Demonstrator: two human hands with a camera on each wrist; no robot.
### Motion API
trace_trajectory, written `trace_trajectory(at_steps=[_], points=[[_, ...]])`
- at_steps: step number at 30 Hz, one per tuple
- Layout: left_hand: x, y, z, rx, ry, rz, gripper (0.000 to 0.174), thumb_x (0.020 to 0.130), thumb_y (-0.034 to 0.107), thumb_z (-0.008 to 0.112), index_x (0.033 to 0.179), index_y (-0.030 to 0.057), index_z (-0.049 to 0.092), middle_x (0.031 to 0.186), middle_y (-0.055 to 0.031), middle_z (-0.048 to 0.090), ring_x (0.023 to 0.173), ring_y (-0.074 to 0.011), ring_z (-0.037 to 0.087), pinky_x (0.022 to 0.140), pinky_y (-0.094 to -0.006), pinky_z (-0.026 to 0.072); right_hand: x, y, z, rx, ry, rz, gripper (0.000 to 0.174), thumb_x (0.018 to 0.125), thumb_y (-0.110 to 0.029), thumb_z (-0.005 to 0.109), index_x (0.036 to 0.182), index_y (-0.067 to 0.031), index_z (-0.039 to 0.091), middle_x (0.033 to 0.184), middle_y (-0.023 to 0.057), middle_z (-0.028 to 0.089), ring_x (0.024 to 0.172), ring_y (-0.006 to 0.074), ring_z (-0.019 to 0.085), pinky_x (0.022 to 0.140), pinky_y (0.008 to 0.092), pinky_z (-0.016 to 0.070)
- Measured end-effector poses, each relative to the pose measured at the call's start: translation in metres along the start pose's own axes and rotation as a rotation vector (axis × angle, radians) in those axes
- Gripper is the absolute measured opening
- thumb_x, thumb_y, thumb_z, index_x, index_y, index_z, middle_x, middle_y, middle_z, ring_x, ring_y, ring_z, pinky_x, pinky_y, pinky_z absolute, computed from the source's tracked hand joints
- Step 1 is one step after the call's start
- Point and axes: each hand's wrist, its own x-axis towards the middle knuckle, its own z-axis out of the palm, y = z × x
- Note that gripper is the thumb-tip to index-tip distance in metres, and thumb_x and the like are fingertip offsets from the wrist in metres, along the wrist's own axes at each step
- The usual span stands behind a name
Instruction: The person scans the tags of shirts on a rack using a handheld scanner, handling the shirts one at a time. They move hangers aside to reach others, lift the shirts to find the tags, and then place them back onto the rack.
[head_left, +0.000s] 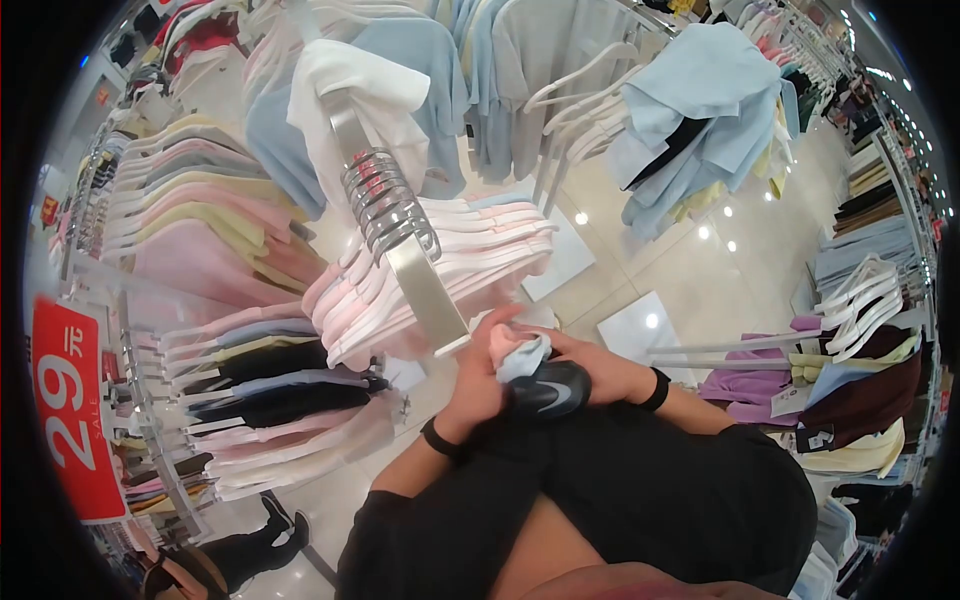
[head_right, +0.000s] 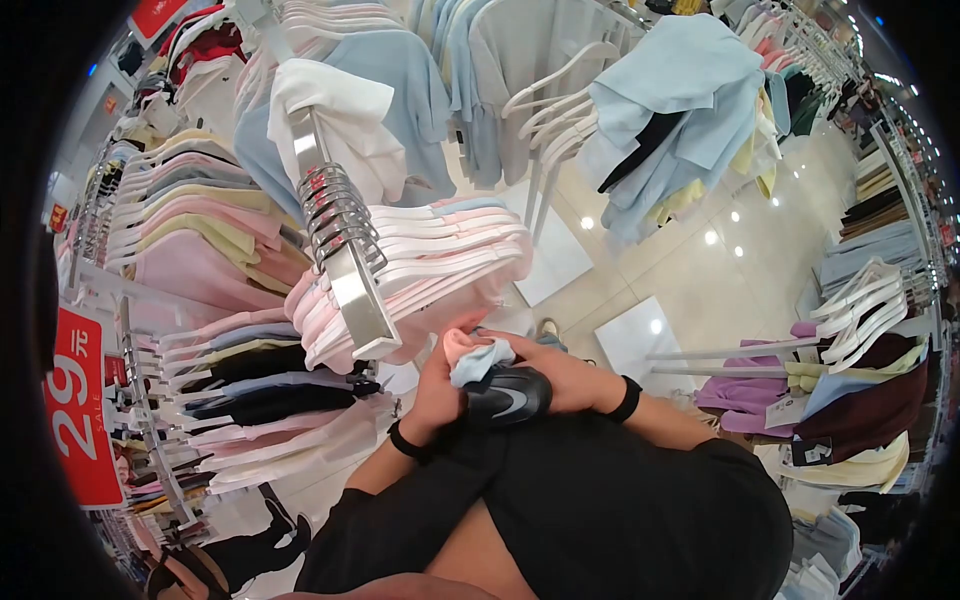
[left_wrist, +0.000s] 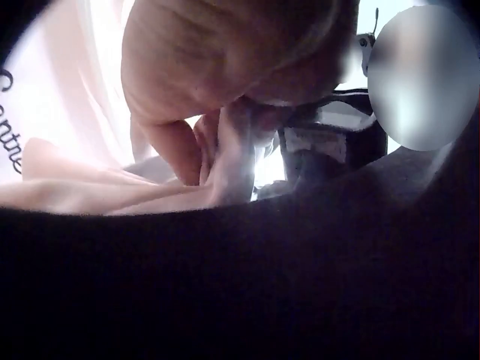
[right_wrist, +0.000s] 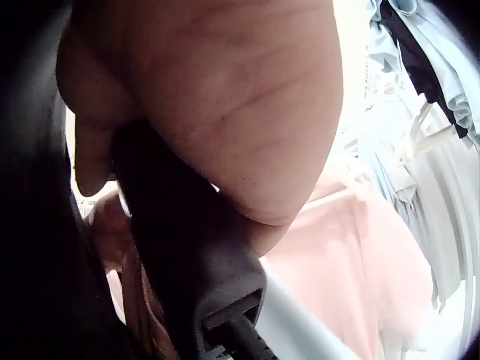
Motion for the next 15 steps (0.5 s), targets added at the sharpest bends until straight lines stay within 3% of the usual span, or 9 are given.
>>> trace_trajectory(at_steps=[1,4,8,9,12,13,15], points=[[0.006,-0.006,-0.004,0.104,-0.034,-0.007,0.062,0.092,0.001,0.073,0.148,0.0035,0.045,0.119,-0.0075,0.067,0.112,-0.0170,0.064,0.098,-0.0326,0.0517,0.000,0.000,0.005,0.116,0.047,0.063,0.050,0.086,-0.018,0.079,0.133,-0.0044,0.067,0.164,0.0136,0.034,0.138,0.0318,0.051,0.115,0.0403,0.0413],[0.024,-0.005,-0.004,-0.161,-0.076,-0.200,0.057,0.096,0.005,0.071,0.147,0.0034,0.045,0.118,-0.0069,0.067,0.109,-0.0163,0.065,0.096,-0.0323,0.0522,-0.001,-0.010,-0.003,-0.070,0.086,-0.012,0.049,0.086,-0.020,0.079,0.133,-0.0082,0.069,0.157,0.0154,0.044,0.139,0.0331,0.050,0.117,0.0413,0.0398],[0.032,-0.020,-0.010,-0.038,-0.188,-0.387,0.053,0.102,0.016,0.067,0.148,0.0041,0.042,0.118,-0.0075,0.066,0.105,-0.0160,0.064,0.093,-0.0304,0.0522,-0.003,-0.008,-0.013,-0.173,0.086,-0.005,0.053,0.084,-0.019,0.080,0.134,-0.0083,0.067,0.148,0.0151,0.055,0.137,0.0327,0.053,0.116,0.0417,0.0406],[0.032,-0.023,-0.008,-0.080,-0.195,-0.352,0.061,0.101,0.018,0.068,0.151,0.0045,0.037,0.121,-0.0099,0.064,0.111,-0.0179,0.063,0.094,-0.0306,0.0521,-0.005,-0.006,-0.017,-0.202,0.078,-0.007,0.055,0.084,-0.019,0.080,0.135,-0.0074,0.066,0.145,0.0151,0.058,0.136,0.0323,0.054,0.115,0.0415,0.0410],[0.016,-0.012,-0.009,-0.080,-0.111,-0.254,0.055,0.101,0.012,0.067,0.150,0.0008,0.045,0.139,-0.0107,0.060,0.126,-0.0171,0.057,0.103,-0.0340,0.0495,-0.018,-0.020,-0.033,0.030,0.234,0.076,0.064,0.080,-0.017,0.082,0.139,-0.0035,0.060,0.139,0.0154,0.062,0.131,0.0292,0.059,0.112,0.0401,0.0429],[0.012,-0.032,-0.025,0.087,-0.159,-0.147,0.051,0.101,0.012,0.066,0.147,0.0009,0.047,0.141,-0.0122,0.058,0.131,-0.0194,0.055,0.106,-0.0351,0.0484,-0.024,-0.022,-0.043,-0.002,0.269,0.094,0.069,0.078,-0.015,0.083,0.140,-0.0005,0.056,0.136,0.0150,0.064,0.127,0.0257,0.062,0.109,0.0382,0.0449],[0.001,-0.037,-0.049,0.125,-0.246,-0.230,0.050,0.101,0.013,0.066,0.146,0.0015,0.048,0.141,-0.0124,0.059,0.131,-0.0215,0.057,0.108,-0.0362,0.0479,-0.041,-0.022,-0.066,-0.057,0.374,0.134,0.069,0.076,-0.012,0.086,0.138,0.0003,0.058,0.129,0.0127,0.068,0.119,0.0212,0.064,0.104,0.0363,0.0478]])
